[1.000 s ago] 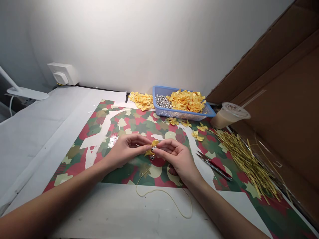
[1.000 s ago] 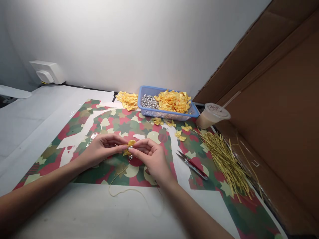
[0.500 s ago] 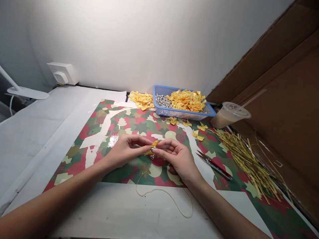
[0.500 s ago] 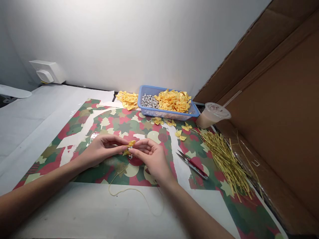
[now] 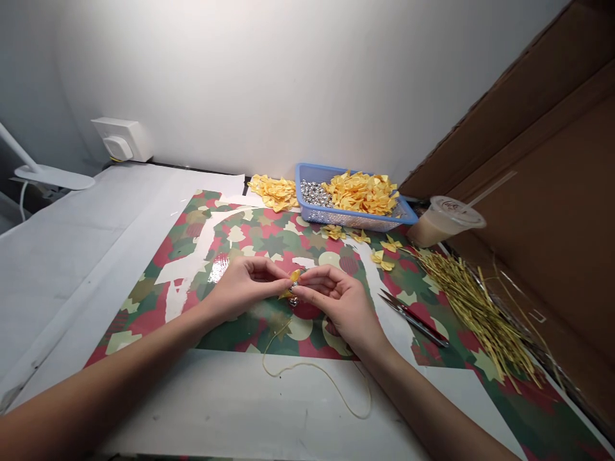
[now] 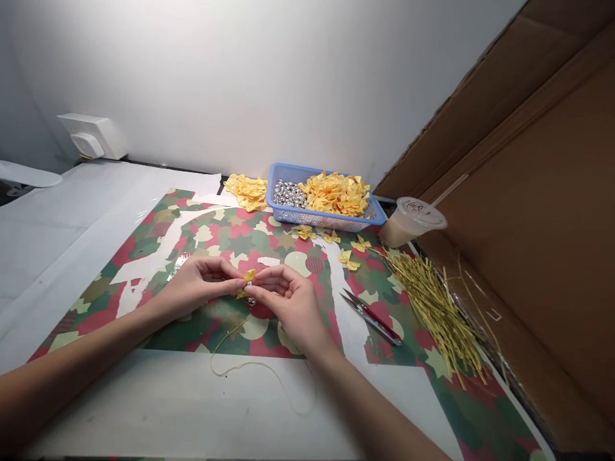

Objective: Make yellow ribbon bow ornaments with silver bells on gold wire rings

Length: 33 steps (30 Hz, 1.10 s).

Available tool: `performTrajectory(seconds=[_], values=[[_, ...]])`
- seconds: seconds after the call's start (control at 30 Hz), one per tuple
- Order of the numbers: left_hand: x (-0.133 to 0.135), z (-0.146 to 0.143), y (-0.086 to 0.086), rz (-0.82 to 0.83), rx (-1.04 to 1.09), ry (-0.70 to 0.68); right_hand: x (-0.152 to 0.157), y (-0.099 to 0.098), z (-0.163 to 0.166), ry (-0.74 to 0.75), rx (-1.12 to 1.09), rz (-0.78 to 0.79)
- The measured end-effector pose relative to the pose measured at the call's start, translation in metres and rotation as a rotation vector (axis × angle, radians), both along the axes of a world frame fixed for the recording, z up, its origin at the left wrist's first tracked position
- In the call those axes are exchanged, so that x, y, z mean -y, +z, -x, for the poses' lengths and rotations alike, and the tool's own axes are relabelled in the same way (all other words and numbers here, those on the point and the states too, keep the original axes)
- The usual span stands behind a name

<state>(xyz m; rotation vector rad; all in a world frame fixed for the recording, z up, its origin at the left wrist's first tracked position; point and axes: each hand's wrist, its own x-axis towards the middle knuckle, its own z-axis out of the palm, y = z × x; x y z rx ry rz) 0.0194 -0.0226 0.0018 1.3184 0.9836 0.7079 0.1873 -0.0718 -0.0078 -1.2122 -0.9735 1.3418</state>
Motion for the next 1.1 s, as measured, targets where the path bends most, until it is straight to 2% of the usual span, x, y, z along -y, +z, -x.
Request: performTrajectory(seconds=[0.27, 0.33, 0.37, 0.4, 0.47, 0.53, 0.57, 0.63, 0.73, 0.9, 1.1], values=[[-0.003, 0.0, 0.005, 0.012, 0.014, 0.09, -0.007, 0.001, -0.006, 0.001, 0.04, -0.009], [-0.004, 0.003, 0.007, 0.024, -0.008, 0.122, -0.007, 0.009, -0.02, 0.002, 0.157, -0.039], [-0.005, 0.004, 0.008, 0.038, -0.028, 0.137, -0.006, 0.015, -0.028, 0.039, 0.284, -0.055], [-0.006, 0.006, 0.008, 0.053, -0.049, 0.149, -0.004, 0.022, -0.038, 0.12, 0.426, -0.056], [-0.007, 0.008, 0.007, 0.077, -0.082, 0.153, 0.0, 0.035, -0.057, 0.388, 0.714, 0.032], [-0.009, 0.009, 0.005, 0.081, -0.091, 0.143, 0.006, 0.044, -0.07, 0.644, 0.871, 0.143], [-0.01, 0.009, 0.004, 0.08, -0.089, 0.137, 0.009, 0.046, -0.073, 0.733, 0.923, 0.177], [-0.012, 0.009, 0.002, 0.082, -0.085, 0.129, 0.014, 0.047, -0.073, 0.818, 1.016, 0.231], [-0.013, 0.008, 0.002, 0.083, -0.068, 0.118, 0.021, 0.043, -0.063, 0.851, 1.153, 0.237], [-0.011, 0.006, 0.005, 0.098, -0.036, 0.101, 0.028, 0.039, -0.05, 0.833, 1.349, 0.158], [-0.008, 0.006, 0.006, 0.093, 0.013, 0.018, 0.025, 0.042, -0.047, 0.842, 1.366, 0.067]])
